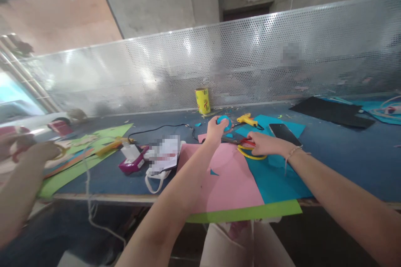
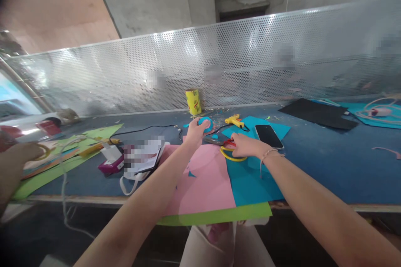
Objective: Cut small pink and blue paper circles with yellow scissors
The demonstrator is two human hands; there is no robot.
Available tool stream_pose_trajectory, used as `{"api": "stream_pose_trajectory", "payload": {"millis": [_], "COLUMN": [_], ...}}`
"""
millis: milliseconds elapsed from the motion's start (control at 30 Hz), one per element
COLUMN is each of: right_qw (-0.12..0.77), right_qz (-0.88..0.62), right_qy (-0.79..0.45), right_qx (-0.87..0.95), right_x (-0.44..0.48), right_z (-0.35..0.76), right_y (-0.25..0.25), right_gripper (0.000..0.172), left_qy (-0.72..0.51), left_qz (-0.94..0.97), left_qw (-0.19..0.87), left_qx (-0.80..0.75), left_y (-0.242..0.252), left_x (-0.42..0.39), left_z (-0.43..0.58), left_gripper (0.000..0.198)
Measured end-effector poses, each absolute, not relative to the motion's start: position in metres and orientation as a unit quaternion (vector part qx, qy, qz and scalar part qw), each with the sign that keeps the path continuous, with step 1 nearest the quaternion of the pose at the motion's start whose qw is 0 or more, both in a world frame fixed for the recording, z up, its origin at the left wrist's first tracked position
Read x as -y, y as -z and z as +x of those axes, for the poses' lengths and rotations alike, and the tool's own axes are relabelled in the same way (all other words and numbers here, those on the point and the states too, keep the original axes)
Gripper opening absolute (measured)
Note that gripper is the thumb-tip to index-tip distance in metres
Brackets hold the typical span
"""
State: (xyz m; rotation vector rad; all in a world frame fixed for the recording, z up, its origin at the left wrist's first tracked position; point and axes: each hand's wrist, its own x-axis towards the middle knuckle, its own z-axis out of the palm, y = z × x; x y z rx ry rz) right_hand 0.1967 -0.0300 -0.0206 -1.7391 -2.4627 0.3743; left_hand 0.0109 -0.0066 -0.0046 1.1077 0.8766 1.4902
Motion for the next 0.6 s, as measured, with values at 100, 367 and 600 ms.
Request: {"api": "stream_pose_trajectory", "payload": {"millis": [100, 367, 600], "right_qw": [0.015, 0.063, 0.144], "right_qz": [-0.581, -0.581, -0.608], "right_qy": [-0.131, -0.133, -0.160], "right_qx": [0.803, 0.800, 0.765], "right_x": [0.034, 0.040, 0.026], "right_z": [0.197, 0.203, 0.203], "right_y": [0.018, 0.018, 0.019], "right_gripper": [0.025, 0.035, 0.019], "left_qy": [-0.637, -0.701, -0.771], "left_qz": [0.460, 0.461, 0.310], "left_qw": [0.500, 0.377, 0.413], "left_qx": [-0.365, -0.393, -0.372], "left_y": [0.007, 0.011, 0.008], "left_x": [0.001, -0.015, -0.026], "left_z": [0.009, -0.004, -0.025], "left_gripper": [0.019, 0.011, 0.016]}}
